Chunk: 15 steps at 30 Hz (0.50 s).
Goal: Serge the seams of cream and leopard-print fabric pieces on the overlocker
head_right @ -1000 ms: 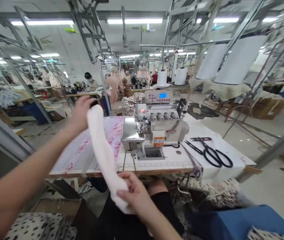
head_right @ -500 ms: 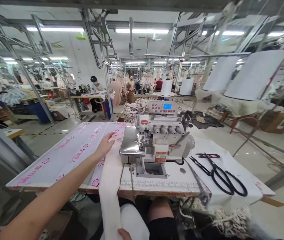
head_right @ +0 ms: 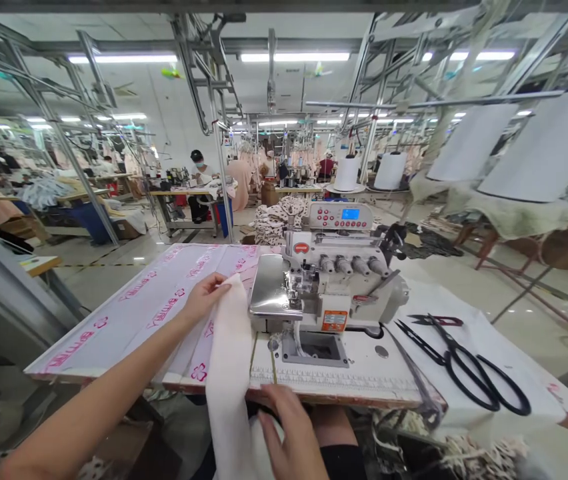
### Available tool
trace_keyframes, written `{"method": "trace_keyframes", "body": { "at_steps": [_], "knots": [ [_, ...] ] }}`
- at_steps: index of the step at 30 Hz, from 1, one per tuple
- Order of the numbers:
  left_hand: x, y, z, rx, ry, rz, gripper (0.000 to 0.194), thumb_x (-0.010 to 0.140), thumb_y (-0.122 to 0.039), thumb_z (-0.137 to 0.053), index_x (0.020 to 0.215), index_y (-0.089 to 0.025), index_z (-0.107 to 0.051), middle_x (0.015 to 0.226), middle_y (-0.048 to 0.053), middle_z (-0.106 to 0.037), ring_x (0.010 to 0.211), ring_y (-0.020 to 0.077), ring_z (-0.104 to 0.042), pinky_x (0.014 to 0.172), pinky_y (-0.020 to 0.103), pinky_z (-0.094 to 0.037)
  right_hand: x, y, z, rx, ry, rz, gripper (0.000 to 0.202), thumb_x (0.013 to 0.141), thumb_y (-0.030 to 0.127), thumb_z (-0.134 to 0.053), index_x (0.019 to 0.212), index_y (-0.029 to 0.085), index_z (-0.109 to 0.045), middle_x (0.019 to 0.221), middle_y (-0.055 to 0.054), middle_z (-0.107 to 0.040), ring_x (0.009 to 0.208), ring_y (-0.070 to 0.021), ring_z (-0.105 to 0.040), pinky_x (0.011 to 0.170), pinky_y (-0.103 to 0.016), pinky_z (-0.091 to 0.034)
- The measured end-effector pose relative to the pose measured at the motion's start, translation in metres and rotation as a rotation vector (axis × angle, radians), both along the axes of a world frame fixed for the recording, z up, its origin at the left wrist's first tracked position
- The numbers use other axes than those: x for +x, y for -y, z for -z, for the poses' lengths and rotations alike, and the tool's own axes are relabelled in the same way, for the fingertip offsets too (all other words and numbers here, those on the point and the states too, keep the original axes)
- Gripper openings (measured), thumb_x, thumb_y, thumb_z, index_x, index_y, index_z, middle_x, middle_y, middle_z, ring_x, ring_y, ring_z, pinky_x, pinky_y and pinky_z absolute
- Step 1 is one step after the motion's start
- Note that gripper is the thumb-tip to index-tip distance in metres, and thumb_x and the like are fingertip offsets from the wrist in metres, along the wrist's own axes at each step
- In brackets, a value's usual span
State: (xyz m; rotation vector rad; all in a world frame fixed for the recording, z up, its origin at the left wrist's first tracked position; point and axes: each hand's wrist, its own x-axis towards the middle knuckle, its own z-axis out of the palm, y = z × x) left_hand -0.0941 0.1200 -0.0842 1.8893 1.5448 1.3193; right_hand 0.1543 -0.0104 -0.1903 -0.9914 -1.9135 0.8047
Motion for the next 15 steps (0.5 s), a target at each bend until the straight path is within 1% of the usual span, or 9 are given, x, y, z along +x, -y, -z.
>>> {"method": "trace_keyframes", "body": {
  "at_steps": [1, 3, 4, 6, 8, 9, 11, 13, 15],
  "knots": [
    [0.002, 0.008, -0.007, 0.044, 0.027, -0.003, 0.023, 0.079, -0.039, -0.048, 0.084, -0.016, -0.05, 0.077, 0.0, -0.055, 0.065, 0.011, -0.051, 0.06, 0.022, -0.043, -0.005, -0.012, -0.016, 0.001, -0.053, 0.052, 0.036, 0.081, 0.025, -0.05, 0.117, 0.021, -0.052, 0.118, -0.01, -0.055, 0.11, -0.0231, -0.051, 0.092, -0.036, -0.042],
    [0.009, 0.02, -0.02, 0.146, 0.06, -0.043, 0.023, 0.08, -0.039, -0.047, 0.085, -0.017, -0.049, 0.08, 0.001, -0.054, 0.069, 0.0117, -0.051, 0.065, 0.023, -0.044, -0.02, -0.033, -0.042, -0.054, -0.146, 0.059, 0.046, 0.077, 0.028, -0.056, 0.121, 0.019, -0.047, 0.123, -0.011, -0.051, 0.113, -0.0245, -0.047, 0.093, -0.039, -0.041],
    [0.014, 0.022, -0.026, 0.202, 0.067, -0.076, 0.022, 0.08, -0.038, -0.048, 0.085, -0.017, -0.049, 0.082, 0.001, -0.053, 0.073, 0.0124, -0.051, 0.069, 0.025, -0.044, -0.03, -0.04, -0.052, -0.113, -0.195, 0.018, 0.05, 0.074, 0.028, -0.059, 0.121, 0.019, -0.047, 0.12, -0.011, -0.054, 0.109, -0.0245, -0.05, 0.09, -0.038, -0.043],
    [0.028, 0.021, -0.035, 0.308, 0.074, -0.142, 0.018, 0.079, -0.035, -0.049, 0.083, -0.017, -0.05, 0.086, 0.002, -0.05, 0.084, 0.0147, -0.05, 0.08, 0.028, -0.041, -0.048, -0.045, -0.06, -0.245, -0.274, -0.094, 0.044, 0.071, 0.026, -0.062, 0.113, 0.018, -0.053, 0.108, -0.008, -0.061, 0.098, -0.0234, -0.056, 0.085, -0.037, -0.046],
    [0.045, 0.015, -0.037, 0.358, -0.015, -0.147, 0.016, 0.079, -0.032, -0.05, 0.086, -0.017, -0.054, 0.094, 0.005, -0.05, 0.095, 0.0181, -0.047, 0.089, 0.034, -0.038, -0.059, -0.04, -0.057, -0.363, -0.348, -0.151, 0.033, 0.071, 0.028, -0.062, 0.102, 0.017, -0.059, 0.096, -0.006, -0.066, 0.089, -0.0228, -0.06, 0.08, -0.036, -0.047],
    [0.054, 0.012, -0.035, 0.353, -0.102, -0.106, 0.017, 0.079, -0.03, -0.05, 0.088, -0.017, -0.056, 0.097, 0.006, -0.051, 0.098, 0.0195, -0.047, 0.091, 0.036, -0.037, -0.061, -0.034, -0.052, -0.409, -0.39, -0.145, 0.031, 0.071, 0.03, -0.063, 0.098, 0.016, -0.061, 0.094, -0.007, -0.067, 0.087, -0.0234, -0.06, 0.08, -0.036, -0.047],
    [0.069, 0.011, -0.028, 0.306, -0.297, 0.034, 0.019, 0.081, -0.027, -0.048, 0.093, -0.018, -0.059, 0.1, 0.007, -0.055, 0.099, 0.0204, -0.049, 0.091, 0.038, -0.038, -0.058, -0.019, -0.037, -0.479, -0.471, -0.103, 0.036, 0.069, 0.038, -0.064, 0.097, 0.015, -0.062, 0.093, -0.008, -0.067, 0.086, -0.0249, -0.06, 0.078, -0.036, -0.047],
    [0.079, 0.018, -0.019, 0.255, -0.418, 0.156, 0.023, 0.084, -0.026, -0.043, 0.099, -0.019, -0.059, 0.104, 0.007, -0.059, 0.101, 0.02, -0.051, 0.092, 0.039, -0.039, -0.048, -0.003, -0.018, -0.532, -0.514, -0.087, 0.043, 0.069, 0.047, -0.063, 0.096, 0.014, -0.062, 0.092, -0.009, -0.067, 0.085, -0.026, -0.06, 0.077, -0.036, -0.047],
    [0.083, 0.03, -0.011, 0.21, -0.469, 0.203, 0.03, 0.088, -0.027, -0.038, 0.111, -0.019, -0.054, 0.115, 0.006, -0.056, 0.109, 0.0195, -0.049, 0.097, 0.039, -0.037, -0.038, 0.01, 0.001, -0.577, -0.481, -0.092, 0.049, 0.071, 0.056, -0.057, 0.093, 0.013, -0.064, 0.088, -0.01, -0.067, 0.081, -0.0263, -0.06, 0.073, -0.037, -0.047]
  ]
}}
